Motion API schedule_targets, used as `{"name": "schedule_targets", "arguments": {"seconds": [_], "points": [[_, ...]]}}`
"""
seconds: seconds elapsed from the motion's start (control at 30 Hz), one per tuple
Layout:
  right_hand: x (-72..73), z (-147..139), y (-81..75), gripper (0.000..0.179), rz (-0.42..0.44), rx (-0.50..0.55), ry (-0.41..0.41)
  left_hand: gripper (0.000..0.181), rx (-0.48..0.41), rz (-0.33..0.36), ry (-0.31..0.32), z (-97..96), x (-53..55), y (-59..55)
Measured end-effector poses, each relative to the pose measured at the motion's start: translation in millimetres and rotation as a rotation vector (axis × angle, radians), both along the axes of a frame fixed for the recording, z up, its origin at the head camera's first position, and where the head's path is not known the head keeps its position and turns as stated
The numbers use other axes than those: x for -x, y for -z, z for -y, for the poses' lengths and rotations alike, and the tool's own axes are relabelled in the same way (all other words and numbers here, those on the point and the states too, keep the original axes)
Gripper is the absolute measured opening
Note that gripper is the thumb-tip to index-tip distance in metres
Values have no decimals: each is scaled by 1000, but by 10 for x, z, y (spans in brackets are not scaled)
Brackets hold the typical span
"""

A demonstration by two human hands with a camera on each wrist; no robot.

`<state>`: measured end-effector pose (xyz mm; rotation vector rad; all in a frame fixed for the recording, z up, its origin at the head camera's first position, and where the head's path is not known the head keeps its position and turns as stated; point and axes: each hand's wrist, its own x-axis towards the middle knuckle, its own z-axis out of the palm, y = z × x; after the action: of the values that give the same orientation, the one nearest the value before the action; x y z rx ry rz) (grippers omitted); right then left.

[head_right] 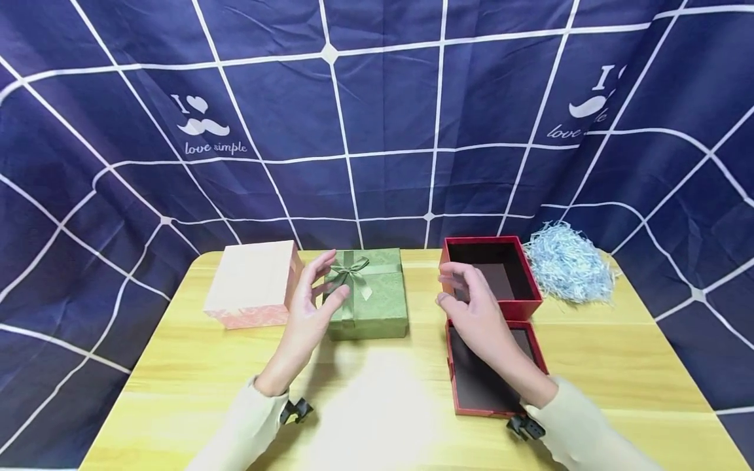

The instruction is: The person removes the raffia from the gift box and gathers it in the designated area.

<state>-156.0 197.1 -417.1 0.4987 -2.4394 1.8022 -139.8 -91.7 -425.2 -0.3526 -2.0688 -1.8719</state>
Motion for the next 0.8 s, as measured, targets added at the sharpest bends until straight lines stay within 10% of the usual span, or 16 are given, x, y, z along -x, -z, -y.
{"name": "schedule_targets", "arguments": {"seconds": [0.23, 0.57, 0.8], "points": [[46, 143, 33, 49, 51, -65, -42, 71, 11, 63, -15, 105, -10, 94], [161, 272, 99, 62, 135, -120, -103, 78, -75, 361, -74, 188, 72, 294], [213, 354, 143, 69, 180, -95, -123, 78, -68, 409, -103, 220, 166, 400]]}}
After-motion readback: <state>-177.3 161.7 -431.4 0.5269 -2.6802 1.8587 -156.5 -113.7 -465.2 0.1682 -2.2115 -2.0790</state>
